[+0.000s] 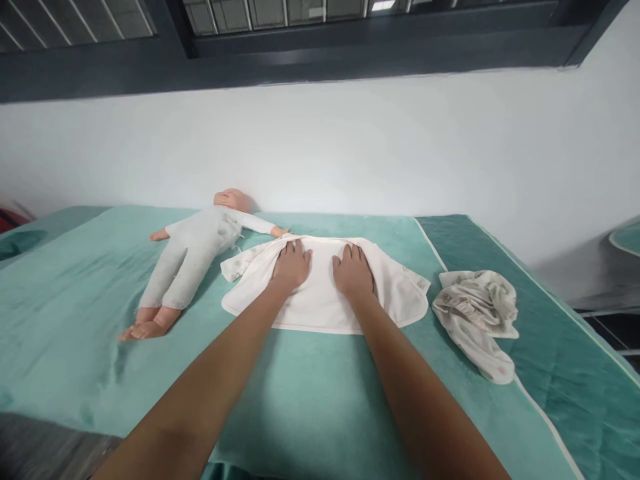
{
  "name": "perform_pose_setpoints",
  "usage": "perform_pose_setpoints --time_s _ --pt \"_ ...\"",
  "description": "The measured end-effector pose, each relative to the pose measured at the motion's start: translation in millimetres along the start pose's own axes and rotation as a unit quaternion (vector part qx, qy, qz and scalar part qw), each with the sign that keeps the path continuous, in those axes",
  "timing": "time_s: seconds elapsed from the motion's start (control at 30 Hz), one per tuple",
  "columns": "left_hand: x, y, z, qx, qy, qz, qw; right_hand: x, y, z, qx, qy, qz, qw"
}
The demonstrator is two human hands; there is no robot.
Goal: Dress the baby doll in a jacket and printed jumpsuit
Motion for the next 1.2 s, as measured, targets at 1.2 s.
perform_pose_setpoints --time_s 1.2 --pt "-5.8 116.3 -54.9 0.033 -0.030 0.009 0.999 7.5 125.9 -40.3 0.006 0.074 -0.154 0.985"
Point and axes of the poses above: each hand's wrist, its own y-axis away from the middle knuckle, its own z-axis out of the palm, x = y × z, the point moved 6 cm from there along -y, towards the middle knuckle, and after that the axes turned 12 degrees about x, right-handed, at the moved point
